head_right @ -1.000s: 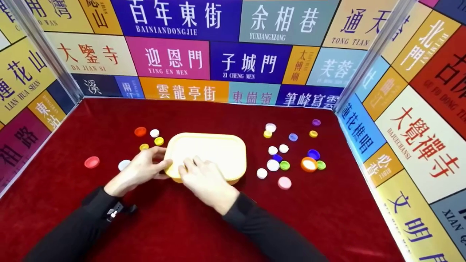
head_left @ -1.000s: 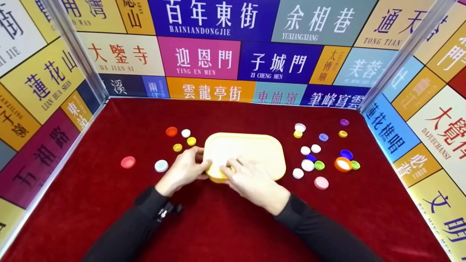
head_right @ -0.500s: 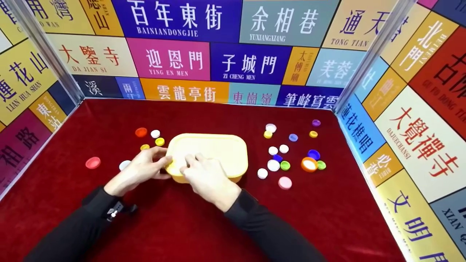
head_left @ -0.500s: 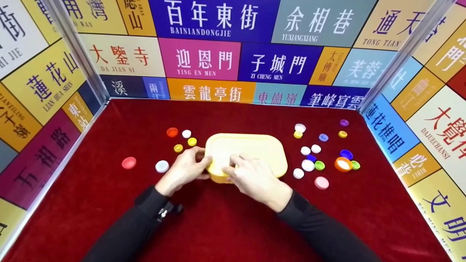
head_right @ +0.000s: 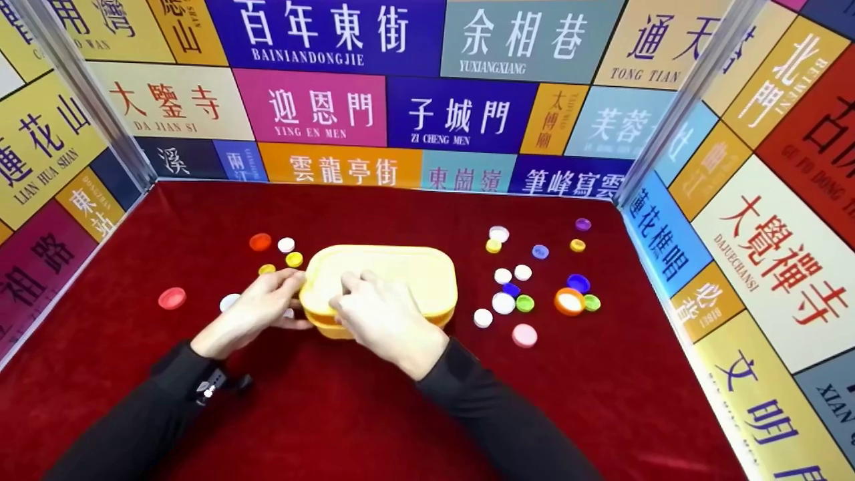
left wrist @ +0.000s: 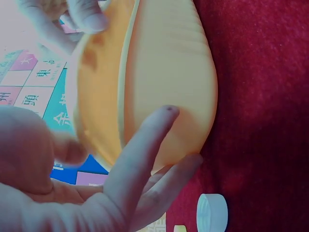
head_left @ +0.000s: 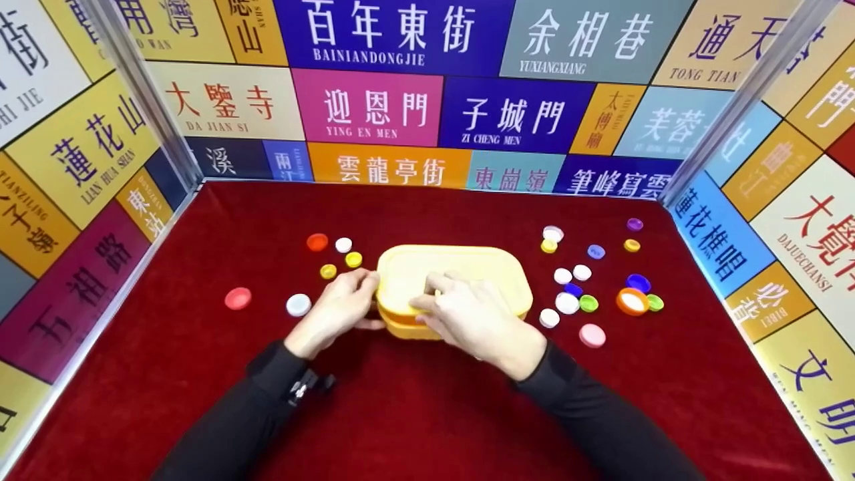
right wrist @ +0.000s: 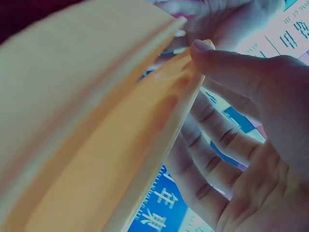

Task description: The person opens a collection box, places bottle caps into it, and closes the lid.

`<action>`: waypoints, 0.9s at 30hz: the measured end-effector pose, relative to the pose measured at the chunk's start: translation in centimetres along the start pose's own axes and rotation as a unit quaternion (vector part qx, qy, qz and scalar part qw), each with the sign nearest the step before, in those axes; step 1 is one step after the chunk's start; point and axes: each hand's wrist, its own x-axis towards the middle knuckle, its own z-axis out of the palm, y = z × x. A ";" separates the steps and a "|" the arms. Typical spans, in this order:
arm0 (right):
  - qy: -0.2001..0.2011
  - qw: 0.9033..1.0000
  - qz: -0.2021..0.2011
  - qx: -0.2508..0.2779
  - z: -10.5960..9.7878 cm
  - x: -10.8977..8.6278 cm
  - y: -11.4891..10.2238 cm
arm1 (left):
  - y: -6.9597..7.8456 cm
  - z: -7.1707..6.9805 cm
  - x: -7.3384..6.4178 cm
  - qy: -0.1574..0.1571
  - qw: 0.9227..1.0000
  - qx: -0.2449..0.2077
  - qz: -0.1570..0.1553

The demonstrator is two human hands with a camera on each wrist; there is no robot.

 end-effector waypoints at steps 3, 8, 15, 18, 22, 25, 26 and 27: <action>0.029 0.999 -0.007 -0.035 -0.7 0.4 0.2 | 0.0 0.0 0.0 -0.001 1.000 -0.021 -0.003; 0.064 0.994 -0.007 -0.091 -1.4 1.2 0.9 | -0.2 -0.1 0.1 -0.005 1.000 0.027 0.010; 0.063 0.992 -0.005 -0.110 -1.9 1.8 2.4 | -0.2 -0.3 0.2 -0.011 0.998 0.052 0.020; 0.068 0.992 -0.003 -0.109 -1.9 1.8 3.1 | -0.1 -0.4 0.2 -0.008 0.998 0.056 0.020; 0.075 0.990 0.007 -0.116 -2.0 1.7 4.0 | -0.1 -0.4 0.2 -0.003 0.998 0.066 0.021; 0.090 0.989 0.021 -0.114 -2.0 1.7 5.0 | -0.1 -0.3 0.3 0.001 0.997 0.069 0.020; 0.095 0.989 0.029 -0.107 -2.0 1.7 5.4 | -0.2 -0.2 0.4 0.003 0.997 0.069 0.020; 0.100 0.990 0.038 -0.096 -2.0 1.7 5.9 | -0.2 -0.2 0.4 0.003 0.997 0.068 0.020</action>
